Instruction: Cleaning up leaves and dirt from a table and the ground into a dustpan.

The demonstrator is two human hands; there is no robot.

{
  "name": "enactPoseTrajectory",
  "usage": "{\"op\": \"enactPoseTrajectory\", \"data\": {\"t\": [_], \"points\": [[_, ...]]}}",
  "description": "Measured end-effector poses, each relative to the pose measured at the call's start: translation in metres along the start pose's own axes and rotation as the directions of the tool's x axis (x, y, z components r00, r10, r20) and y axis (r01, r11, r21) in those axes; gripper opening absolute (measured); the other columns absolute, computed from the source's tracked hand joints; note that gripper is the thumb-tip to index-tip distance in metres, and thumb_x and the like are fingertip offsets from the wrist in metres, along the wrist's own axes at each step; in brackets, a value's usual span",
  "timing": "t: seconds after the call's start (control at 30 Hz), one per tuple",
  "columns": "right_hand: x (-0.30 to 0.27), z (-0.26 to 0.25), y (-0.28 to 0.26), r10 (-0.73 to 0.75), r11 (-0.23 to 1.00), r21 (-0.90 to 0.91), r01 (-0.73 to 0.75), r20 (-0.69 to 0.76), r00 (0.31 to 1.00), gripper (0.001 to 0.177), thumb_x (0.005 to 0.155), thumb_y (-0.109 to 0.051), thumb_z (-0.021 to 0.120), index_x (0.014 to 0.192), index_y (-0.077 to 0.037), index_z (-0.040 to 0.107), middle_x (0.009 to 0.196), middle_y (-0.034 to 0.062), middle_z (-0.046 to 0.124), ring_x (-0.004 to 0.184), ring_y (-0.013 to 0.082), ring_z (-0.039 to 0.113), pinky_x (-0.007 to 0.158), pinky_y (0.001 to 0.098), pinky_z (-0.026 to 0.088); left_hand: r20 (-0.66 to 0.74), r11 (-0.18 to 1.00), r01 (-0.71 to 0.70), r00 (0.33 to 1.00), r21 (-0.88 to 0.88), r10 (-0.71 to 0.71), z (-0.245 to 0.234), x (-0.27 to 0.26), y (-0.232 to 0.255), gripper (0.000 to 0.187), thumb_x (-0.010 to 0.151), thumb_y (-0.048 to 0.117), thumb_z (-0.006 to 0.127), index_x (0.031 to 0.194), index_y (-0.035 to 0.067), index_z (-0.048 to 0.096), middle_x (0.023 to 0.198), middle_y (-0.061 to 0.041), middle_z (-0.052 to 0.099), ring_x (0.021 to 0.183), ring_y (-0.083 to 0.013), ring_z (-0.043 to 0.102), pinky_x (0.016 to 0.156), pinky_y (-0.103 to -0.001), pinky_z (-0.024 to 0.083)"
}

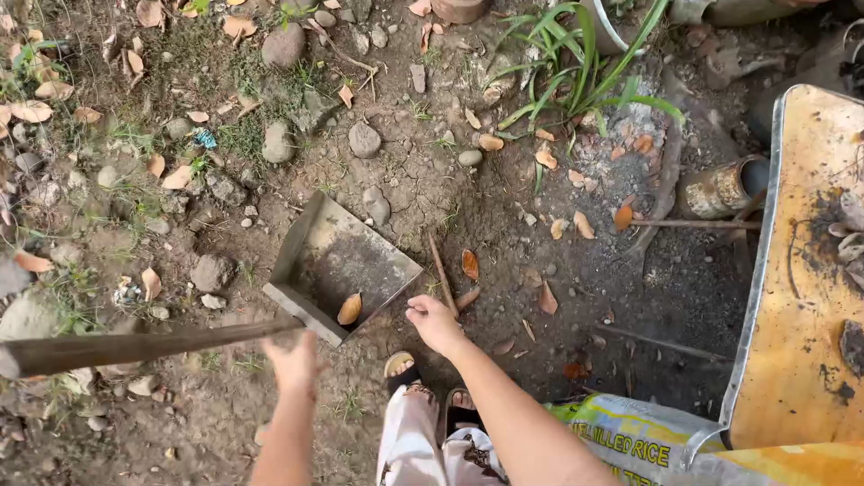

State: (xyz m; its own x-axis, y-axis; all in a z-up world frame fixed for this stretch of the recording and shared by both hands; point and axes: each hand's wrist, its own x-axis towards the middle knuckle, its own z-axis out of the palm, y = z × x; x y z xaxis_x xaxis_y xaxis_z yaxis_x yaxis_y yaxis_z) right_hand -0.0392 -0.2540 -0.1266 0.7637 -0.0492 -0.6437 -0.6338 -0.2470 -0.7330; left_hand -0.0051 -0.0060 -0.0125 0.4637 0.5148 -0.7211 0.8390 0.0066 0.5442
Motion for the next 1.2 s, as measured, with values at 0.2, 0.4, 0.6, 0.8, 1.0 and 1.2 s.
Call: {"op": "enactPoseTrajectory", "data": {"t": [0.2,0.4,0.6,0.8,1.0,1.2], "points": [[0.012,-0.039,-0.020,0.116,0.993,-0.014,-0.116,-0.011,0.993,0.032,0.097,-0.021,0.067,0.127,-0.010,0.067,0.123,0.0052,0.072,0.115,0.0158,0.066,0.101,0.0304,0.050,0.533,0.832,-0.401,0.832,0.383,0.156,0.099,0.054,-0.096,0.057,0.092,0.025,0.071,0.142,0.005,0.054,0.126,-0.016,0.073,0.109,-0.0305,0.069,0.090,-0.037,0.054],[0.041,-0.075,0.114,0.094,0.994,0.070,-0.082,-0.180,0.979,0.027,0.094,-0.014,0.068,0.120,-0.006,0.069,0.109,0.0063,0.075,0.101,0.0163,0.070,0.091,0.0296,0.053,0.726,0.651,-0.632,0.665,0.422,0.176,0.175,-0.014,-0.083,0.050,0.086,0.027,0.067,0.131,0.007,0.063,0.122,-0.016,0.074,0.113,-0.0295,0.072,0.099,-0.039,0.055],[0.057,-0.111,0.309,0.128,0.985,0.147,-0.086,-0.307,0.943,0.025,0.090,-0.009,0.069,0.115,-0.004,0.071,0.098,0.0072,0.077,0.093,0.0161,0.071,0.086,0.0290,0.055,0.852,0.264,-0.843,0.511,0.469,0.116,0.276,-0.016,-0.176,0.043,0.089,0.025,0.064,0.129,0.007,0.063,0.136,-0.016,0.061,0.123,-0.0373,0.059,0.102,-0.047,0.049],[0.097,-0.126,0.504,0.262,0.962,0.193,-0.194,-0.448,0.855,0.027,0.091,-0.008,0.069,0.118,-0.005,0.071,0.104,0.0055,0.074,0.099,0.0167,0.069,0.090,0.0304,0.053,0.915,-0.103,-0.916,0.396,0.389,-0.070,0.367,0.033,-0.274,0.052,0.090,0.024,0.067,0.137,0.006,0.055,0.155,-0.015,0.043,0.146,-0.0364,0.038,0.113,-0.053,0.040],[0.150,-0.087,0.617,0.527,0.848,0.389,-0.360,-0.541,0.655,0.042,0.089,-0.017,0.072,0.129,-0.006,0.065,0.114,0.0104,0.072,0.106,0.0240,0.068,0.093,0.0369,0.053,0.918,-0.423,-0.886,0.313,0.190,-0.243,0.458,0.129,-0.394,0.075,0.089,0.023,0.067,0.155,0.007,0.034,0.167,-0.013,0.019,0.153,-0.0381,0.015,0.118,-0.063,0.022],[0.221,-0.044,0.692,0.677,0.715,0.390,-0.581,-0.594,0.435,0.076,0.077,-0.033,0.089,0.137,-0.002,0.053,0.130,0.0263,0.058,0.120,0.0395,0.060,0.103,0.0441,0.049,0.948,-0.484,-0.873,0.197,0.054,-0.249,0.517,0.180,-0.469,0.064,0.093,0.027,0.064,0.151,0.009,0.043,0.167,-0.016,0.022,0.156,-0.0409,0.014,0.122,-0.062,0.017]]}}
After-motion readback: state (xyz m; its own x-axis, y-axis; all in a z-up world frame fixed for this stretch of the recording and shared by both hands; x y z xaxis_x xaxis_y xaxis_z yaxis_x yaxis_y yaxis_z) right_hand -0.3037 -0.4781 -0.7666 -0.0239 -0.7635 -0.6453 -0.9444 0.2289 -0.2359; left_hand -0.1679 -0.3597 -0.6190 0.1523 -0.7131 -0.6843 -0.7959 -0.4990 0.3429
